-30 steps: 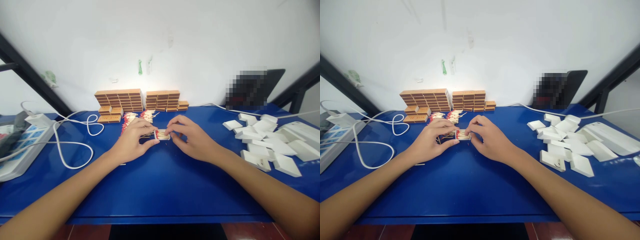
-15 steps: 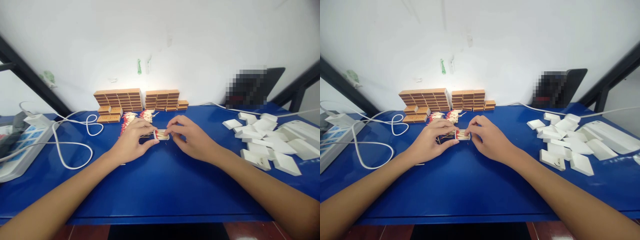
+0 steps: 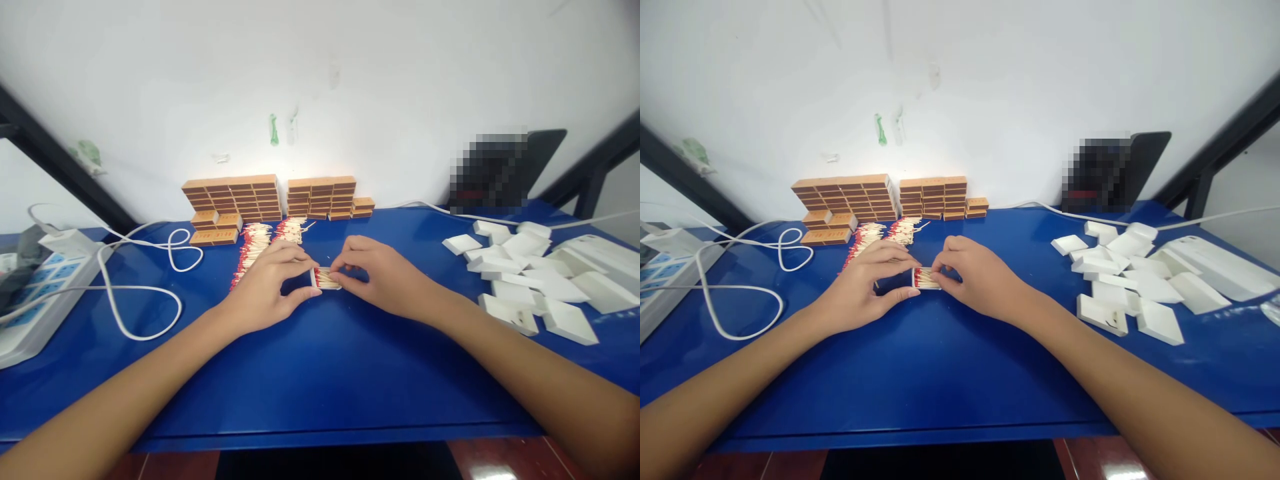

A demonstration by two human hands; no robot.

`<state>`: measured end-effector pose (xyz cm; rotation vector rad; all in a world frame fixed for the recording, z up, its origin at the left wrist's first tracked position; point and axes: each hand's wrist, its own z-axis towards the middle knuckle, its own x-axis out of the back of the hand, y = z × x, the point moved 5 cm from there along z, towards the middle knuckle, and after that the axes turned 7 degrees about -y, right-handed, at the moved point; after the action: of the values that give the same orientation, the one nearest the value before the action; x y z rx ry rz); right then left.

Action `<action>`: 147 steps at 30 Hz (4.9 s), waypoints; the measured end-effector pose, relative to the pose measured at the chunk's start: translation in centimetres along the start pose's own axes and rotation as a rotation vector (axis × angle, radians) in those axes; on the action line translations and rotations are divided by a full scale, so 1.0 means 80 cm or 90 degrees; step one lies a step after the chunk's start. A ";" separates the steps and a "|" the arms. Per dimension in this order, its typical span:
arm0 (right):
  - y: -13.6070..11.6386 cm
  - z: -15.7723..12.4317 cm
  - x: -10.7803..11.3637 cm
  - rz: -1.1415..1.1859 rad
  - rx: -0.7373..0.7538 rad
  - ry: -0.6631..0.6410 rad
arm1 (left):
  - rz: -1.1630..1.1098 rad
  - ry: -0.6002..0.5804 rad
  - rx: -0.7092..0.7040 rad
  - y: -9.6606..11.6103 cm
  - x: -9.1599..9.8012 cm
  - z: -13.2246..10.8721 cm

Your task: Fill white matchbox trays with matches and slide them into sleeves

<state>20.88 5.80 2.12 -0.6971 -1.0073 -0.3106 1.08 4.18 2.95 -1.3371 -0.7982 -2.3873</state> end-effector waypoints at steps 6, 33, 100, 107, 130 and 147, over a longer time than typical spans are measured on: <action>-0.007 -0.001 -0.006 -0.070 0.044 -0.004 | -0.008 -0.004 0.000 0.001 -0.003 -0.001; -0.033 0.081 -0.069 -0.061 0.027 -0.102 | 0.147 0.174 0.187 -0.065 0.061 -0.007; -0.031 0.062 -0.065 -0.076 -0.156 -0.055 | 0.157 0.150 0.200 -0.063 0.052 -0.006; -0.029 0.068 -0.068 -0.077 -0.147 -0.081 | 0.157 0.134 0.206 -0.064 0.050 -0.006; 0.010 0.053 -0.004 -0.065 -0.087 0.030 | 0.048 0.065 0.065 -0.041 0.029 -0.001; 0.004 0.052 0.001 0.008 -0.105 0.153 | 0.062 0.092 0.131 -0.051 0.044 -0.001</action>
<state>18.30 8.78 3.47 -0.7938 -0.7533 -0.4587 -2.87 7.48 4.57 -1.0845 -0.8881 -2.2277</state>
